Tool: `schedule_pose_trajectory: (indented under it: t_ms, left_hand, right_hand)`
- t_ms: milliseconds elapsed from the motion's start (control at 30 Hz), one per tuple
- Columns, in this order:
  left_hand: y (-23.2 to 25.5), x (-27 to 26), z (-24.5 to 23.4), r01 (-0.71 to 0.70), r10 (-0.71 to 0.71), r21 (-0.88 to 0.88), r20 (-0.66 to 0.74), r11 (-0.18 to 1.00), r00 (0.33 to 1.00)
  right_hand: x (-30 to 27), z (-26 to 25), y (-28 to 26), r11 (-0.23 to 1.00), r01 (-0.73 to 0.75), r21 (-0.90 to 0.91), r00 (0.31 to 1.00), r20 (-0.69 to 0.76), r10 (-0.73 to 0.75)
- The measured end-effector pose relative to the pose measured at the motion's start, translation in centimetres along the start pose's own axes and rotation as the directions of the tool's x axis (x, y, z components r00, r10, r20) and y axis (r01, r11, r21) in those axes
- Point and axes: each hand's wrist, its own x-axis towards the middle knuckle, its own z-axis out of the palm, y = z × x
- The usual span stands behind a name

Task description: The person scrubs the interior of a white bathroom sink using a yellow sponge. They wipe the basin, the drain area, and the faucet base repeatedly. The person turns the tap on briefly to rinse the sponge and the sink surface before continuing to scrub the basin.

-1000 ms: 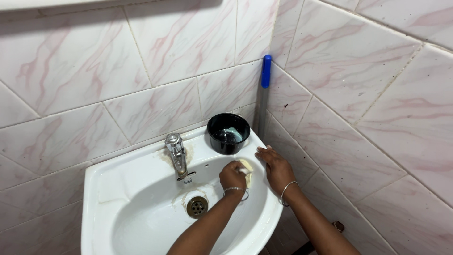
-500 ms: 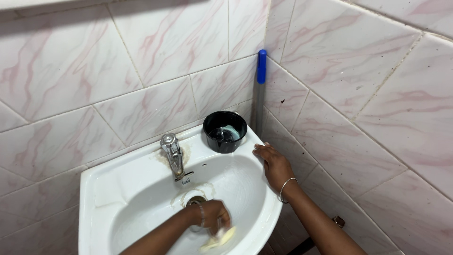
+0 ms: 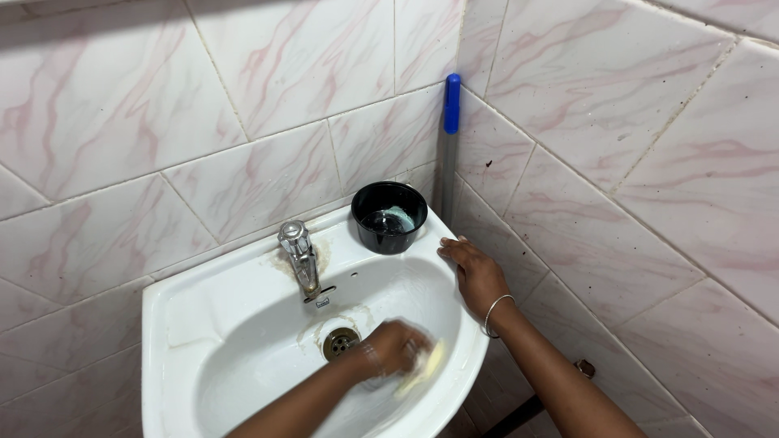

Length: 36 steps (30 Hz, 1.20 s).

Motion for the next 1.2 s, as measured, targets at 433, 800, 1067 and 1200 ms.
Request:
schedule_pose_trajectory:
  t_ms: [433,800,1067,1200]
  left_hand:
    - [1.1,4.3,-0.7,-0.197,0.222,0.19,-0.121,0.962,0.967]
    - [-2.5,1.1,-0.7,0.029,-0.04,0.178,0.057,0.984,0.998]
    - [-8.3,-5.7,-6.6,0.117,-0.264,0.39,0.35,0.913,0.899]
    - [-3.0,1.6,-2.0,-0.265,0.266,0.307,0.038,0.914,0.963]
  right_hand:
    - [0.1,-0.2,-0.3,0.999,-0.028,0.039,1.0,-0.002,0.028]
    - [-0.3,0.1,0.3,1.0,0.003,0.021,1.0,-0.016,-0.003]
    - [0.1,0.0,0.7,1.0,0.011,0.024,1.0,-0.023,-0.01]
    - [0.1,0.0,0.5,0.999,-0.007,0.04,0.999,-0.033,0.008]
